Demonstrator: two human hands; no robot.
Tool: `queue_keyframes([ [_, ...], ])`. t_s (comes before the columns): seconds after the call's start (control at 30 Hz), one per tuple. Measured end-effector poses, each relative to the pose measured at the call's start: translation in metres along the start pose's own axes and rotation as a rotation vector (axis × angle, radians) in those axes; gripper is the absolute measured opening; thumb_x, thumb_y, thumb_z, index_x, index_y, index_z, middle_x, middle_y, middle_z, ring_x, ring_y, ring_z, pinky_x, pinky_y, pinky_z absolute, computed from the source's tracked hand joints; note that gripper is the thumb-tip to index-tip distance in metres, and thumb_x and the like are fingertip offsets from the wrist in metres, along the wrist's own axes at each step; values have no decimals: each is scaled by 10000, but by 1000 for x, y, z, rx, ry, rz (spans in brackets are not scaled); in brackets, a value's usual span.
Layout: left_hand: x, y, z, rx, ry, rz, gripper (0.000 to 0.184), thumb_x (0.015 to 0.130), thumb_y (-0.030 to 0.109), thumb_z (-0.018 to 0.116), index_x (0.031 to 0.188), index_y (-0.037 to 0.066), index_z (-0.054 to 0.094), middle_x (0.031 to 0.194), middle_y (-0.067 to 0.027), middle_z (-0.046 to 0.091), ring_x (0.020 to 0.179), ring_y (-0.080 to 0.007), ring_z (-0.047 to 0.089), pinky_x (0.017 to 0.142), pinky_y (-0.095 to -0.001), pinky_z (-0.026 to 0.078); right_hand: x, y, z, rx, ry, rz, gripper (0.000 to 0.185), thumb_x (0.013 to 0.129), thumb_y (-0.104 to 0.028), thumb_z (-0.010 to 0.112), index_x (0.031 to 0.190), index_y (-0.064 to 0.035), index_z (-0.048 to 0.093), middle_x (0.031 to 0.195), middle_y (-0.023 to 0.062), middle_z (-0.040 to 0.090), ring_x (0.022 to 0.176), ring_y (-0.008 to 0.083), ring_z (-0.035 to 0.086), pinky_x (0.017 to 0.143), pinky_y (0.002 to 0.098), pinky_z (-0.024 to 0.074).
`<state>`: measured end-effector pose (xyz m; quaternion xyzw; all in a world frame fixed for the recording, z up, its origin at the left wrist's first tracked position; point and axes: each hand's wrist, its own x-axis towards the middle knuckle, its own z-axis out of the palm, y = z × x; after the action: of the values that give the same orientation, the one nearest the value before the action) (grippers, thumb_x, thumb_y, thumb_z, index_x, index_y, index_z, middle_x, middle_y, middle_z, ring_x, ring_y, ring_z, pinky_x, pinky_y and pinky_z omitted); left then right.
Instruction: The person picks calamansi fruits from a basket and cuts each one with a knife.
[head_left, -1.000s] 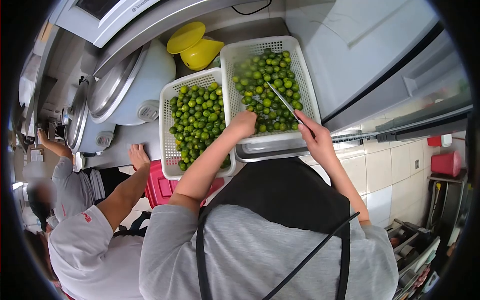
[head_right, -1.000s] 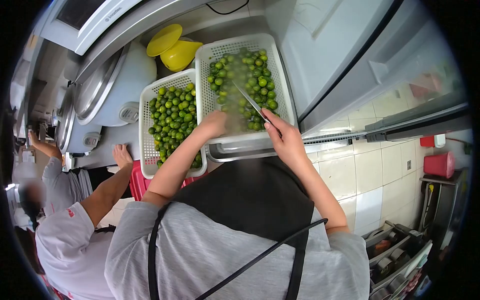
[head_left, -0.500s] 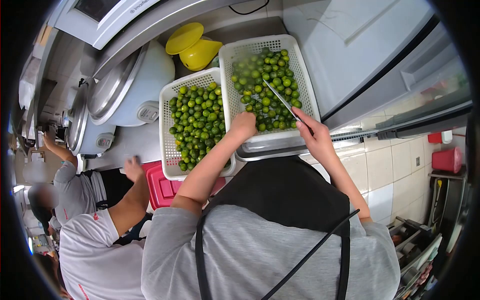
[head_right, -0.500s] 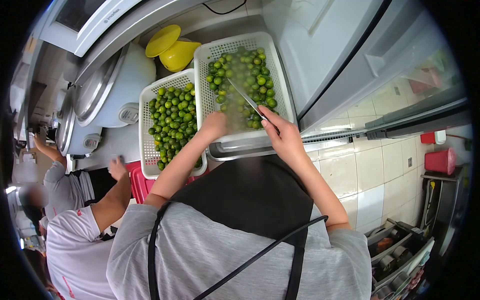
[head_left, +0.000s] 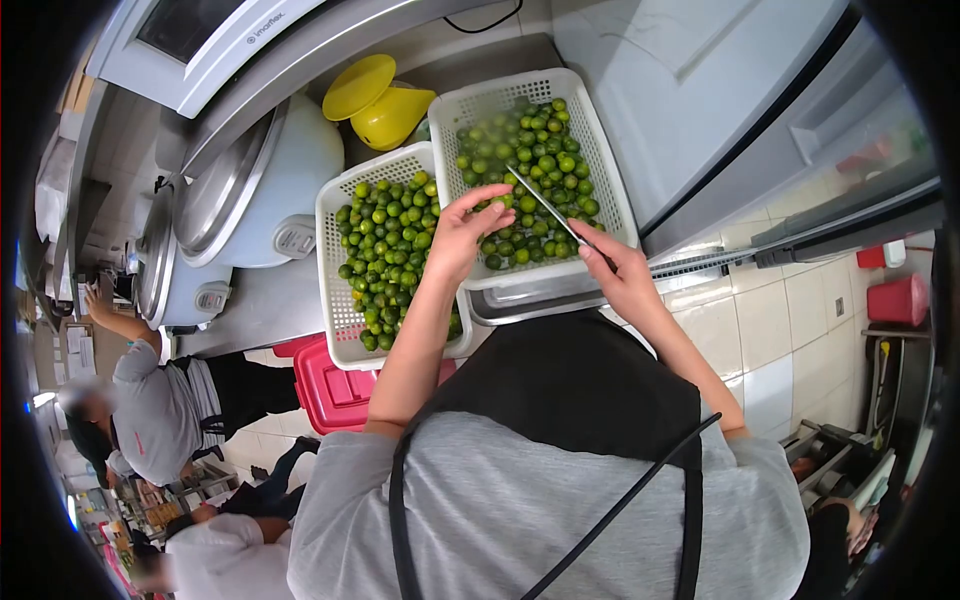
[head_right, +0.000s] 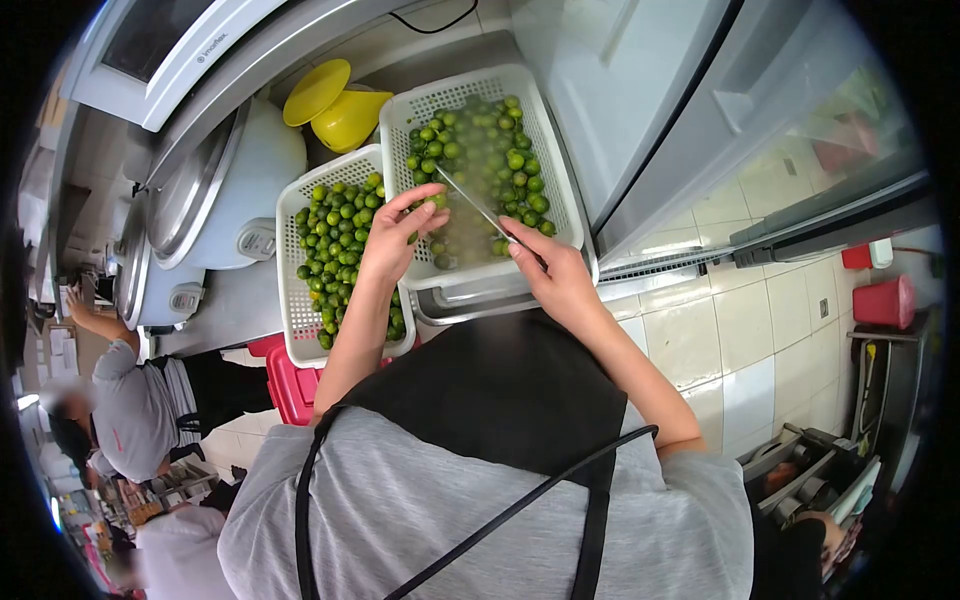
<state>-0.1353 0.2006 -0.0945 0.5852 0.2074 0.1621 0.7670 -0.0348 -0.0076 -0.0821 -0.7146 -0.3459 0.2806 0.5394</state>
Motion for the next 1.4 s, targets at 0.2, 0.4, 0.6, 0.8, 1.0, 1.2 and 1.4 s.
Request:
queue_keyframes([
  [0.2, -3, 3, 6, -71, 141, 164, 245, 806, -9, 592, 1047, -23, 547, 990, -86, 543, 844, -156, 586, 813, -307, 519, -2, 4, 12, -2, -8, -170, 314, 890, -147, 505, 1190, -58, 523, 1079, 163, 602, 970, 235, 601, 819, 290, 450],
  [0.4, -1, 2, 8, -122, 178, 149, 192, 786, -7, 619, 968, -27, 560, 909, -59, 575, 835, -132, 578, 769, -278, 519, -1, 2, 14, -36, 14, -176, 307, 885, -155, 510, 1175, -58, 535, 1054, 166, 609, 926, 268, 608, 793, 304, 458],
  [0.6, -16, 1, 34, 50, -15, 107, 250, 747, -50, 623, 989, 4, 588, 909, -18, 590, 737, -65, 547, 684, -191, 449, 15, 1, 13, -109, 82, -73, 315, 885, -178, 509, 1178, -63, 534, 1035, 171, 611, 870, 279, 610, 759, 311, 459],
  [0.8, 4, -1, 9, -17, 167, 176, 265, 733, -13, 674, 986, -7, 597, 848, -11, 587, 757, -56, 533, 686, -182, 444, 1, 1, 13, -25, 38, -148, 313, 895, -178, 498, 1188, -71, 530, 1042, 171, 612, 880, 238, 614, 768, 298, 452],
  [1.0, 6, 0, 6, 41, 258, 229, 239, 732, -8, 681, 955, -12, 596, 821, -13, 590, 725, -52, 525, 661, -178, 441, -2, 2, 16, -50, 35, -178, 308, 892, -176, 506, 1180, -72, 538, 1010, 175, 620, 812, 234, 610, 744, 299, 457],
  [1.2, -2, -7, 12, 76, 126, 151, 201, 765, -38, 629, 955, -22, 565, 905, -71, 621, 745, -132, 603, 753, -267, 500, 12, -1, 21, -68, 58, -171, 308, 881, -184, 522, 1167, -72, 548, 959, 176, 627, 778, 253, 605, 718, 307, 463],
  [1.4, -4, 12, -15, -343, 181, -36, 184, 819, 39, 590, 992, -18, 564, 943, -73, 586, 922, -183, 569, 918, -360, 465, 6, 4, 18, -97, 30, -177, 304, 878, -189, 528, 1166, -94, 555, 968, 164, 630, 773, 251, 607, 720, 305, 465],
])
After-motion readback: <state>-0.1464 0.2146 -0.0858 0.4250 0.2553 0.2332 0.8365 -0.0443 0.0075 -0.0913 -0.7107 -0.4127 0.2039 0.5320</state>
